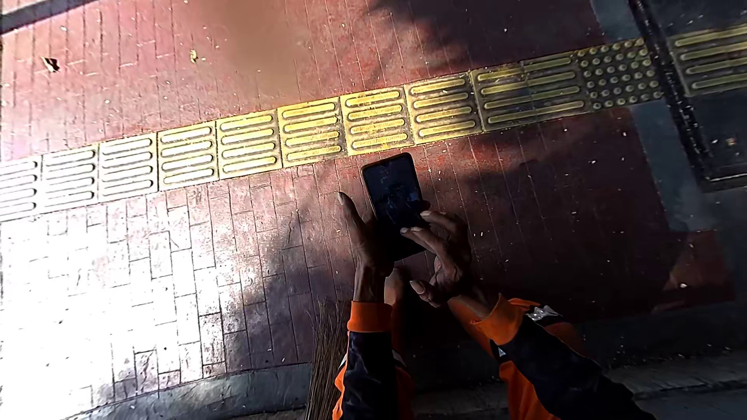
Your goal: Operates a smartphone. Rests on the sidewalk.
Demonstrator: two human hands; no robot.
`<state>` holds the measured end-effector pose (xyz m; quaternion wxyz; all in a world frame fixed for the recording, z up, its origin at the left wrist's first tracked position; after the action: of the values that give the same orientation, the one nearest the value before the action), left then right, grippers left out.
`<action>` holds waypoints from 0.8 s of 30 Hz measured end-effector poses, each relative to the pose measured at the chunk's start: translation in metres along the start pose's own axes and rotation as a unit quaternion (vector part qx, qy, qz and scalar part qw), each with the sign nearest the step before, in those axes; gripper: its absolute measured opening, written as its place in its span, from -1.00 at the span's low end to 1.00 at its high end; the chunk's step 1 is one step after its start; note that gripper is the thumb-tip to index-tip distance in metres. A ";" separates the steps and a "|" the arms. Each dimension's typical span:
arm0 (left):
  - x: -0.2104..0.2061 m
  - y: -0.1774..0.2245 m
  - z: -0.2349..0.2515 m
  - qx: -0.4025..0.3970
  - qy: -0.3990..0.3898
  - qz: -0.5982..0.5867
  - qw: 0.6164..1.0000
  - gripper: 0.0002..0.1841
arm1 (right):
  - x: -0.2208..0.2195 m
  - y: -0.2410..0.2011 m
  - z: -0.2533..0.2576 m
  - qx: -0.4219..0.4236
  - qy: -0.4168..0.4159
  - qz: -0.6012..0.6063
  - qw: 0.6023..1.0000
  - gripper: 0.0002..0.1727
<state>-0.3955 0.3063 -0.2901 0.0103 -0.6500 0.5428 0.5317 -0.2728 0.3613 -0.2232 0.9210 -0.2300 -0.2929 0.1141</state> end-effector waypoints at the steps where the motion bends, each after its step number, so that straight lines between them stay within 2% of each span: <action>1: 0.000 0.000 0.000 -0.001 0.000 0.001 1.000 0.19 | -0.002 0.000 0.000 0.005 -0.004 -0.008 1.000 -0.10; 7: 0.001 0.000 -0.001 -0.001 0.008 -0.001 1.000 0.18 | 0.007 0.004 0.004 -0.016 0.010 -0.009 1.000 -0.10; 12: -0.008 -0.004 -0.002 0.010 -0.037 -0.012 0.999 0.14 | 0.012 0.021 0.008 -0.065 0.022 -0.020 0.997 -0.08; 17: -0.011 -0.009 -0.003 0.015 -0.041 0.000 0.999 0.16 | 0.016 0.030 0.011 -0.099 0.043 -0.012 0.994 -0.09; 24: -0.013 -0.010 -0.002 0.014 -0.046 0.009 0.999 0.17 | 0.020 0.034 0.014 -0.105 0.052 -0.015 0.993 -0.12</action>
<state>-0.3842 0.3185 -0.2854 0.0395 -0.6200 0.5550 0.5532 -0.2678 0.4027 -0.2204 0.9072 -0.3269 -0.2586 0.0572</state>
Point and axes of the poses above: each hand's wrist, its own z-axis towards the middle knuckle, its own x-axis out of the back of the hand, y = z × x, the point moved 10 cm from there along z, towards the middle knuckle, and after that the axes turned 12 degrees about -z, right-handed, at the moved point
